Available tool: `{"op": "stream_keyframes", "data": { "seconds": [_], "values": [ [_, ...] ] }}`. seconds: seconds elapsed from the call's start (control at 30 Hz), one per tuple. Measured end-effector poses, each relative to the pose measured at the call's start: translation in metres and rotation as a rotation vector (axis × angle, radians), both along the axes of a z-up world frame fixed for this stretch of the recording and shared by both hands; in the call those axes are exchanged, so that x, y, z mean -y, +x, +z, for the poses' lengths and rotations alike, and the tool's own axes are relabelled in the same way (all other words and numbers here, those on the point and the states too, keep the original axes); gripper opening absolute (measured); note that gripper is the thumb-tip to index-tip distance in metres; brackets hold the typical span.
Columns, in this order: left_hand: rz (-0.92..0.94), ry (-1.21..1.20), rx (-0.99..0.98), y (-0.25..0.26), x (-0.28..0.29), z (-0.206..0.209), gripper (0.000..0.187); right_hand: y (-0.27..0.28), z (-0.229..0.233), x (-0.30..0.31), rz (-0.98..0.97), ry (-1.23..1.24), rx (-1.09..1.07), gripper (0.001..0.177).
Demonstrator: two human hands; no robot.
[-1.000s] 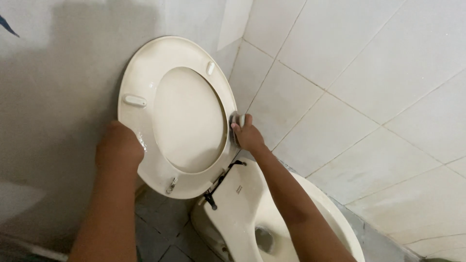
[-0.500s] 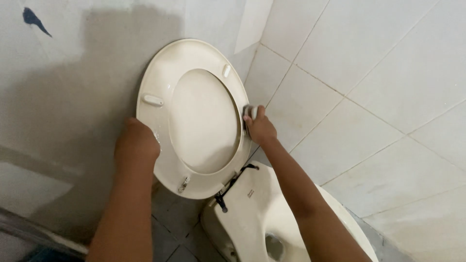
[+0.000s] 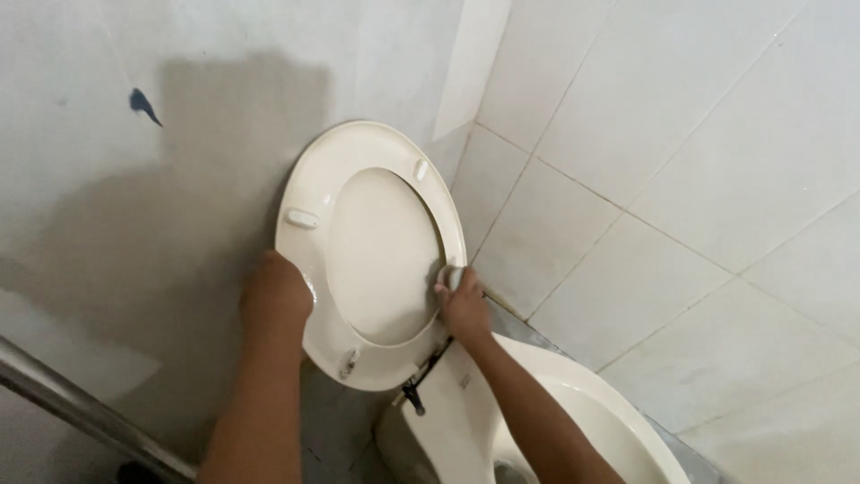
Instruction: Cleaning the bathroom floor and toilet using a brush and water hose
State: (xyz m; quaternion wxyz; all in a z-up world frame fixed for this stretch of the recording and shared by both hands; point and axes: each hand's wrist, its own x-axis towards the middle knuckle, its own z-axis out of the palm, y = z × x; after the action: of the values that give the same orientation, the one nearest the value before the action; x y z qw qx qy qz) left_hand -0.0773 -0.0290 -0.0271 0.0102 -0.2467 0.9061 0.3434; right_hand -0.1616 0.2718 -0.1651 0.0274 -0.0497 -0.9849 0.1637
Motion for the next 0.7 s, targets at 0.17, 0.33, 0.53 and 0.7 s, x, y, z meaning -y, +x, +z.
{"op": "stream_keyframes", "data": {
  "seconds": [0.17, 0.33, 0.53, 0.7],
  "values": [
    [0.012, 0.054, -0.026, 0.008, 0.000, 0.006, 0.031, -0.081, 0.075, 0.022, 0.054, 0.005, -0.145, 0.081],
    [0.016, 0.055, -0.076, -0.004, 0.004, -0.017, 0.030, -0.135, 0.132, 0.062, 0.097, -0.150, -0.283, 0.077],
    [0.033, 0.080, -0.102, 0.008, 0.001, 0.004, 0.029, -0.074, 0.167, 0.132, 0.223, -0.224, -0.419, 0.074],
    [0.009, 0.074, -0.062, 0.019, -0.001, 0.021, 0.028, -0.042, 0.170, 0.178, 0.462, -0.079, -0.379, 0.079]
  ]
}}
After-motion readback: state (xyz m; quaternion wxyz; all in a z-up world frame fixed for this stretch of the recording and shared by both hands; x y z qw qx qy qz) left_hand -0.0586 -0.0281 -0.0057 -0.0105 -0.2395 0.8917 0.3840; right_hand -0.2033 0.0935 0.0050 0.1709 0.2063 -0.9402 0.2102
